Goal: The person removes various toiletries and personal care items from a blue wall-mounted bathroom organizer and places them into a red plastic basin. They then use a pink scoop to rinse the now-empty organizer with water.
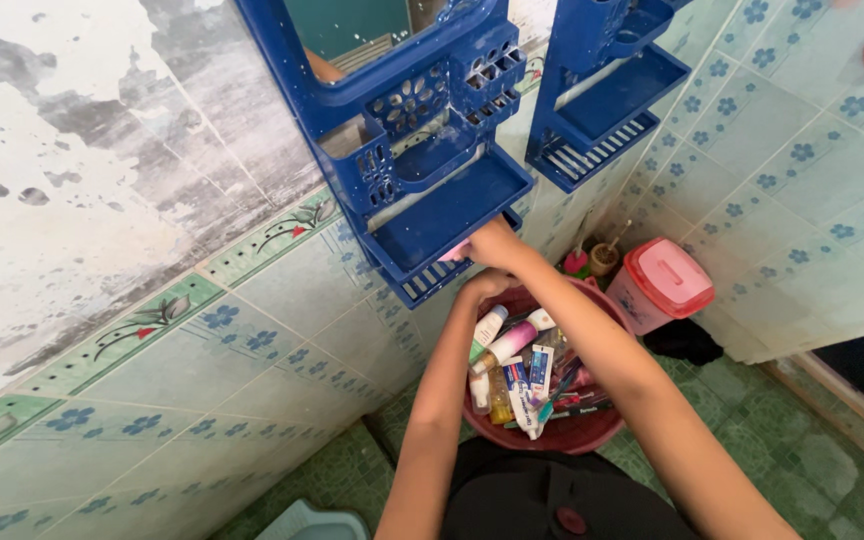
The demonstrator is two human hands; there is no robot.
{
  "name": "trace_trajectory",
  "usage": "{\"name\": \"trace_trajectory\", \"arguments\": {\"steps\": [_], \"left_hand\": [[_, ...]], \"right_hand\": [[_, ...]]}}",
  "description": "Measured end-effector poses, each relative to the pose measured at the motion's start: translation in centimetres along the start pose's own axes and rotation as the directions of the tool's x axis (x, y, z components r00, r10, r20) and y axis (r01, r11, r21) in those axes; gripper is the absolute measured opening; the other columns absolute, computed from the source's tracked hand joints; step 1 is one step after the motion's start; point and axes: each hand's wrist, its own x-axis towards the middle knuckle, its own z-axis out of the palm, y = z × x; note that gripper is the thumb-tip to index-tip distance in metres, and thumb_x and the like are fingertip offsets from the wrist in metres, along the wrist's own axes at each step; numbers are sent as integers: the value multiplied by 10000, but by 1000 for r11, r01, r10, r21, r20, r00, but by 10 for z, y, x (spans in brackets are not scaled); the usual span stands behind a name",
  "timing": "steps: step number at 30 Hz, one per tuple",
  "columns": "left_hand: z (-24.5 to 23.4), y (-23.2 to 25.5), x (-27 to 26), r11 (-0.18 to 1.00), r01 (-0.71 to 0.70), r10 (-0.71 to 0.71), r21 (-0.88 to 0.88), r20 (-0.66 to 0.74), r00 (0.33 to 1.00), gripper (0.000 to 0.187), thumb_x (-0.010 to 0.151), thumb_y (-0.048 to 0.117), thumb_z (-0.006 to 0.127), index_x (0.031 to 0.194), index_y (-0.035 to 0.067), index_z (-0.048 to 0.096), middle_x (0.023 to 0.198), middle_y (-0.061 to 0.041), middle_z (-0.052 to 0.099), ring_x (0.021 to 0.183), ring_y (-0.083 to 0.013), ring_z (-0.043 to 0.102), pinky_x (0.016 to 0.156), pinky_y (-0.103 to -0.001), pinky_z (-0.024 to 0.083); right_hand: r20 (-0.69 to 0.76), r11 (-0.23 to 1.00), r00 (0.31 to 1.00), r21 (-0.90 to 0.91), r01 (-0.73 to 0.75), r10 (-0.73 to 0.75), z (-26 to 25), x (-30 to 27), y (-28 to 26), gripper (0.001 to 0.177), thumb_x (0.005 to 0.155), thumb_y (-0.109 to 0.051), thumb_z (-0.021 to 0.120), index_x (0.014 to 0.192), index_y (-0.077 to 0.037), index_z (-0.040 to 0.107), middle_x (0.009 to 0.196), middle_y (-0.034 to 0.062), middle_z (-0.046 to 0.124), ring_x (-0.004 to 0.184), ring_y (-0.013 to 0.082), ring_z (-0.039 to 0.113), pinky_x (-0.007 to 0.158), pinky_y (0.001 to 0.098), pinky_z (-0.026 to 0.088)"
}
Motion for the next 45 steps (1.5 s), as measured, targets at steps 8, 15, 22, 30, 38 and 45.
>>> {"name": "trace_trajectory", "arguments": {"steps": [8, 15, 22, 30, 38, 45], "left_hand": [[3, 2, 10, 988, -129, 120, 85, 102, 988, 644, 900, 104, 740, 1477, 29, 465, 1501, -155, 502, 1397, -267, 445, 1162, -380, 324], [17, -5, 16, 981, -51, 2, 188, 251, 968, 438, 926, 147, 731, 1352, 95, 643, 1291, -116, 701, 1205, -217, 639, 1060, -334, 462], [48, -7, 21, 988, -59, 3, 144, 361, 932, 391, 896, 15, 681, 1280, 87, 677, 1168, -92, 758, 1080, -190, 694, 954, -318, 517], [78, -7, 23, 995, -50, 12, 81, 416, 909, 376, 902, -26, 662, 1264, 72, 681, 1146, -88, 762, 1063, -172, 693, 946, -307, 521], [103, -4, 27, 986, -84, 14, 143, 435, 900, 386, 883, -13, 684, 1259, 78, 686, 1125, -88, 767, 1041, -178, 698, 923, -311, 522], [134, 7, 32, 984, -80, 1, 156, 451, 892, 389, 881, 9, 689, 1260, 96, 691, 1129, -86, 768, 1040, -179, 705, 925, -314, 522]], "right_hand": [[-176, 996, 980, -14, -94, 90, -37, -48, -17, 274, 797, -147, 851, 1043, -119, 736, 1011, 77, 689, 1077, 280, 621, 1039, 424, 372], [-30, 918, 918, 54, -393, 394, -78, -158, 27, 369, 714, -187, 857, 1045, -120, 709, 972, 88, 737, 937, 279, 715, 874, 418, 509], [327, 745, 671, -238, -623, 665, -65, -268, 63, 474, 645, -347, 897, 1066, -201, 733, 1015, 34, 761, 1017, 262, 694, 922, 504, 432], [274, 608, 544, -310, -731, 793, -44, -321, 48, 416, 671, -323, 891, 1056, -248, 752, 1027, -3, 767, 1037, 205, 688, 944, 467, 342], [47, 684, 687, 64, -726, 725, -43, -349, 39, 378, 744, -253, 785, 1109, -194, 707, 1021, -28, 773, 969, 141, 716, 884, 370, 501], [-198, 630, 642, -126, -766, 741, -87, -361, 1, 128, 882, -190, 762, 1000, -143, 778, 948, 29, 802, 916, 216, 744, 895, 421, 423]]}}
